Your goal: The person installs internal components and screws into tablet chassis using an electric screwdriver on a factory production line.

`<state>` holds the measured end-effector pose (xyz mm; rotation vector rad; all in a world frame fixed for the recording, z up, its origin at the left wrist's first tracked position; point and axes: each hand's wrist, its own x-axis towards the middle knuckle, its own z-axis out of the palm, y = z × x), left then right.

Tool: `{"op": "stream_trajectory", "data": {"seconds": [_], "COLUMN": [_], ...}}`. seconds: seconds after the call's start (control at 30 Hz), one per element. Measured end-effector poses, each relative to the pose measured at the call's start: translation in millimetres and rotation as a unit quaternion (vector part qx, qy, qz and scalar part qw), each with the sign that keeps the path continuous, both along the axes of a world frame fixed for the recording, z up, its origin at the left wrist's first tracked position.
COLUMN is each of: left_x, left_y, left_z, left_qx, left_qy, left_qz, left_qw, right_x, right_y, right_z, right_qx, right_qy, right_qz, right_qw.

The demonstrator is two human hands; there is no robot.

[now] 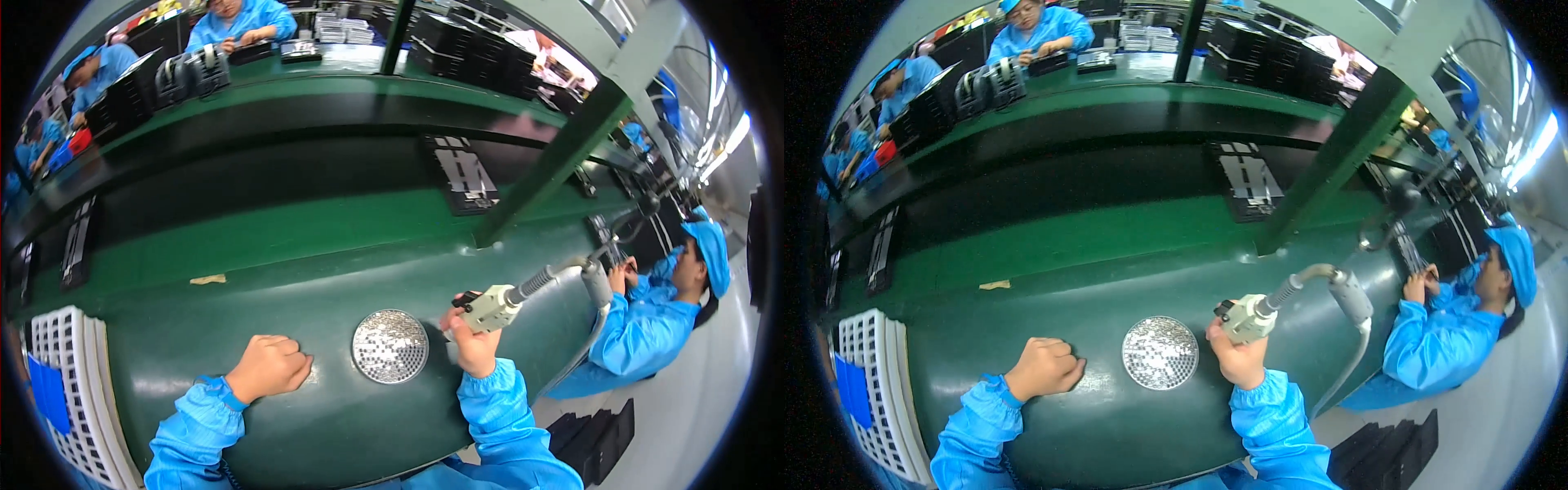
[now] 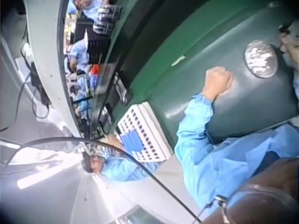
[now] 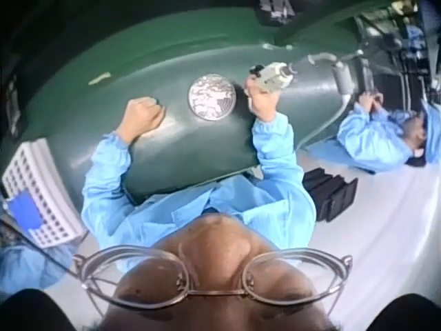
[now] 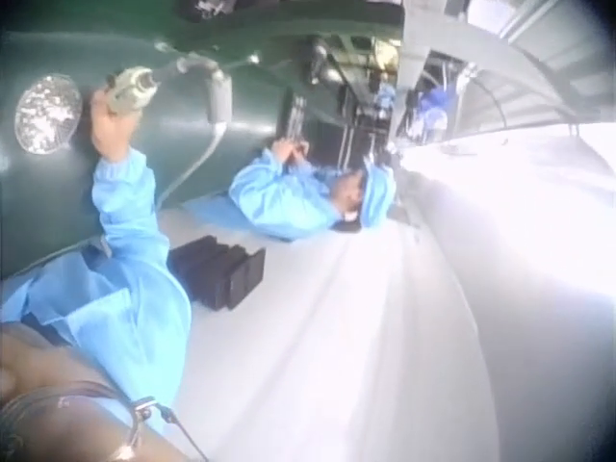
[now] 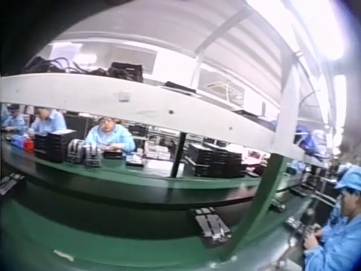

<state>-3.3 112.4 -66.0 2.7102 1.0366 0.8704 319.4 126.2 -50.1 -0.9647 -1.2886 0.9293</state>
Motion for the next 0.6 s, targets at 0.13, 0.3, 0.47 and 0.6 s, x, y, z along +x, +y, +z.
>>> {"op": "stream_trajectory", "data": {"seconds": [0.13, 0.3, 0.47, 0.6], "left_x": [2.9, 1.5, 0.6, -0.9], "left_y": [-0.7, -1.4, -1.4, -1.6], "left_z": [6.1, 4.2, 3.0, 3.1], "left_qx": [-0.009, -0.013, -0.012, -0.015], "left_qy": [0.015, 0.027, 0.034, 0.037], "left_qz": [-0.002, -0.009, -0.008, -0.008], "left_qw": [1.000, 1.000, 0.999, 0.999], "right_x": [-1.6, -0.3, -2.3, -3.7], "right_y": [-2.7, -2.1, -0.8, -0.8], "right_z": [5.8, 2.5, -0.5, -2.3], "right_qx": [-0.008, -0.020, -0.026, -0.028], "right_qy": [0.023, 0.037, 0.038, 0.042], "right_qz": [0.001, 0.008, 0.014, 0.016], "right_qw": [1.000, 0.999, 0.999, 0.999]}}
